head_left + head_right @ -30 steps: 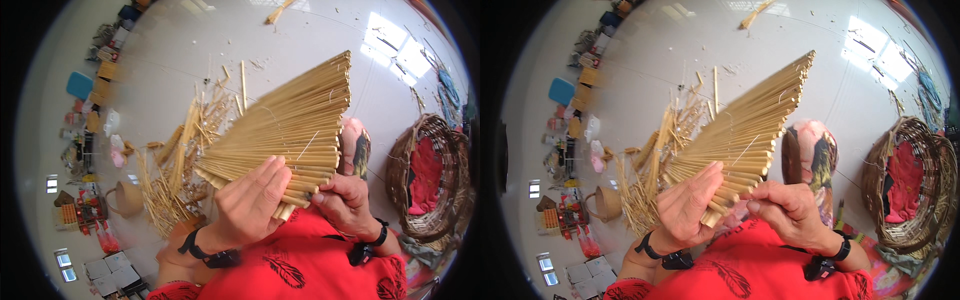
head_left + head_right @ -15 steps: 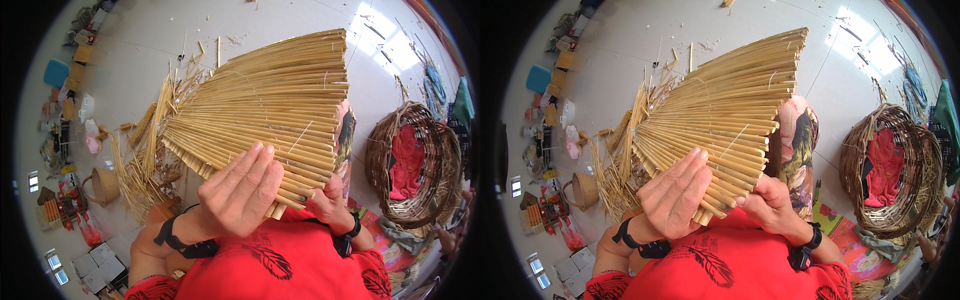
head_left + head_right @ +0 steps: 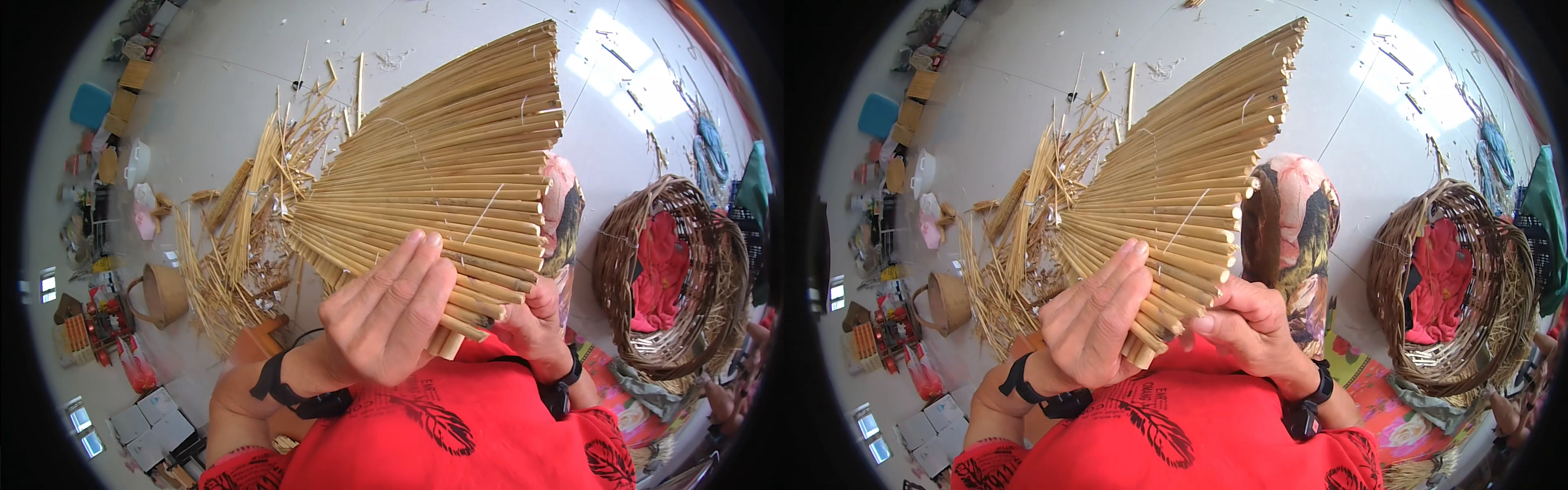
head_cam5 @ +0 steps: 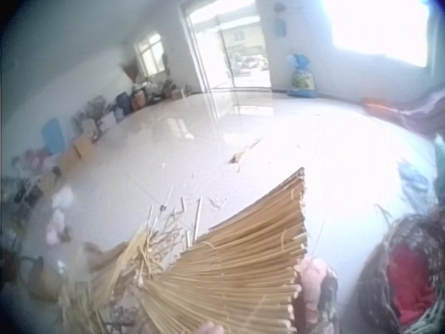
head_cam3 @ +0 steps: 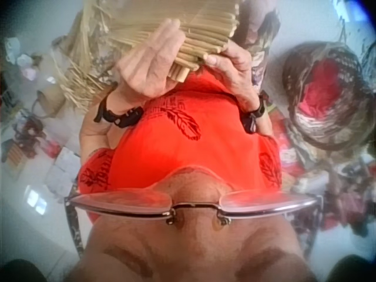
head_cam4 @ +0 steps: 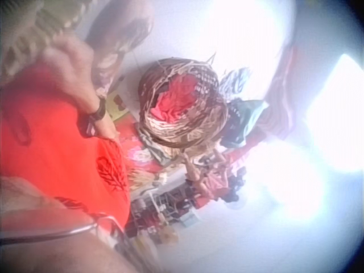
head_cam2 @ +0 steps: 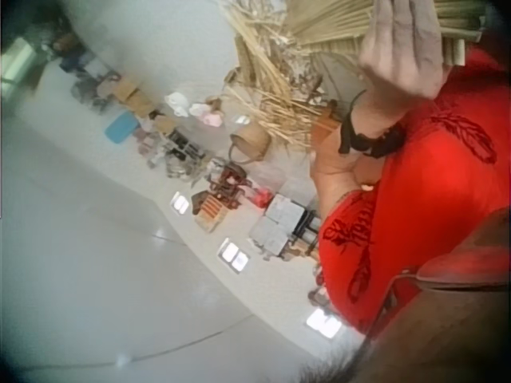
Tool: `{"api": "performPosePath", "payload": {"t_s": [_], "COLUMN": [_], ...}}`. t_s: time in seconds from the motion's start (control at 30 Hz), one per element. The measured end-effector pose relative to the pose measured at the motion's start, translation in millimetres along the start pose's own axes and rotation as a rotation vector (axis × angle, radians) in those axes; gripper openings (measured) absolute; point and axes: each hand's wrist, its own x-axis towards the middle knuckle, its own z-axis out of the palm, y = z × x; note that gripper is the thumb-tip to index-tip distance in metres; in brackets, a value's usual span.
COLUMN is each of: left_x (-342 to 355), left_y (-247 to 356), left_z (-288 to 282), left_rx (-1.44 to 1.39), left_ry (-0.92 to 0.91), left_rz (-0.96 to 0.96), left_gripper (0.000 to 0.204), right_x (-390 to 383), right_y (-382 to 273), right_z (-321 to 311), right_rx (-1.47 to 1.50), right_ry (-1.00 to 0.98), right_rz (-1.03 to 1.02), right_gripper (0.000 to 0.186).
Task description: The person weaves a bamboo mat by threading a white string through a row of bamboo sticks, tying knots at intervals to secure the structure.
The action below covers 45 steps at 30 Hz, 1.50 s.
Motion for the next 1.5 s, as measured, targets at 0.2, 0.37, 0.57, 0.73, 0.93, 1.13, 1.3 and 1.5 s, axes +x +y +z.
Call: {"api": "performPosePath", "payload": {"t_s": [0.2, 0.37, 0.57, 0.73, 0.93, 1.13, 1.3, 1.5], "left_x": [-1, 5, 1, -1, -2, -2, -3, 0], "left_y": [-1, -2, -1, 0, 0, -1, 0, 3], "left_z": [2, -4, 1, 3, 1, 0, 3, -3], "left_rx": [0.021, 0.010, 0.019, 0.028, 0.041, 0.017, 0.010, -0.010], "left_ry": [0.025, 0.001, 0.006, 0.002, -0.059, -0.053, 0.007, -0.028], "left_rz": [-0.007, 0.004, 0.039, 0.054, 0.076, 0.076, 0.035, 0.032], "left_gripper": [0.027, 0.025, 0.020, 0.019, 0.037, 0.046, 0.030, 0.027], "right_x": [-1, 2, 1, -3, -6, -10, -8, -10], "right_y": [-2, -12, -15, -17, -20, -6, 3, 7], "right_z": [-6, -8, 1, -2, -2, -15, 4, 6], "right_rx": [-0.121, -0.101, 0.459, 0.499, 0.455, 0.467, 0.439, 0.272], "right_ry": [0.028, -0.062, -0.041, -0.046, -0.002, -0.093, -0.095, -0.011], "right_rz": [-0.049, 0.109, 0.244, 0.256, 0.294, 0.320, 0.139, 0.055], "right_gripper": [0.014, 0.015, 0.021, 0.024, 0.026, 0.030, 0.039, 0.041]}}
